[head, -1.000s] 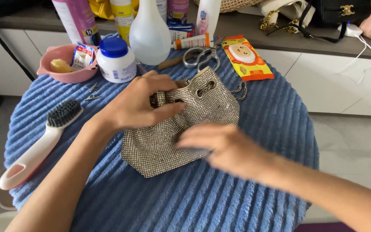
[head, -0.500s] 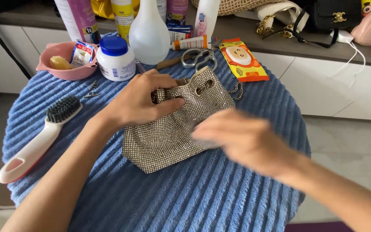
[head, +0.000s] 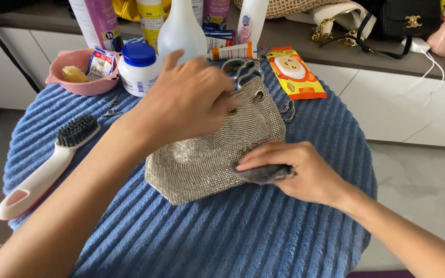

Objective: Cleaning the interior lining and exterior of a rhinestone-covered bag using a cloth.

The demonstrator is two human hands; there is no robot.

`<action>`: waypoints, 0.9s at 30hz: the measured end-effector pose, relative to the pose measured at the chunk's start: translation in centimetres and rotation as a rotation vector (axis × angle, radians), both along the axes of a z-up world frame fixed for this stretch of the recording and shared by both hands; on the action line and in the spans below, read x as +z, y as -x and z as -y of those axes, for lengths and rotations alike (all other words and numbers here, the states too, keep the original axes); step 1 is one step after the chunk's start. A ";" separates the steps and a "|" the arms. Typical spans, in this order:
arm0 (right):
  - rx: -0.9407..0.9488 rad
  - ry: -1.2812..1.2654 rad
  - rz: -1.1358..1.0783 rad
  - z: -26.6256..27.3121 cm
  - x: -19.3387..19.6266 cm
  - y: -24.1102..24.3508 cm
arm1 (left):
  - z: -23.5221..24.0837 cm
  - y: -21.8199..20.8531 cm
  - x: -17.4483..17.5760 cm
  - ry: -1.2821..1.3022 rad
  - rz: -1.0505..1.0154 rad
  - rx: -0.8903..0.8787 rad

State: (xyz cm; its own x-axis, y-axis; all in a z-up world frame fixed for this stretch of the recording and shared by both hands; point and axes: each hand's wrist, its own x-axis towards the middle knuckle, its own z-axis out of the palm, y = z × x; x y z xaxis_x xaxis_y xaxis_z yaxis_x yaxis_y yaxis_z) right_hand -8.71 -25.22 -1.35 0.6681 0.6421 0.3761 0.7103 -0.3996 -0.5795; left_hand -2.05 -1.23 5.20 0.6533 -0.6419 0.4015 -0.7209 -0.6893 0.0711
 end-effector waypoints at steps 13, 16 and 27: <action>0.141 -0.128 0.508 -3.3 3.1 0.7 | -1.5 -0.7 -1.6 0.217 -0.259 -0.031; 0.037 -0.065 0.954 -2.8 1.8 -3.0 | -2.2 -1.1 -1.5 0.387 -0.392 -0.330; 0.336 0.051 0.311 -2.8 2.4 -0.5 | -2.8 -1.6 -2.5 0.494 -0.513 -0.517</action>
State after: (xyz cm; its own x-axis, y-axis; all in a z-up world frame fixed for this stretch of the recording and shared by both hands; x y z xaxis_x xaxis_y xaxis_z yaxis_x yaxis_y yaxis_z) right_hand -8.19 -22.39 1.06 0.2795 0.8268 0.4880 0.9426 -0.1396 -0.3034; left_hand -0.43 1.55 2.75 0.5047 -0.7376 0.4486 -0.7318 -0.0898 0.6756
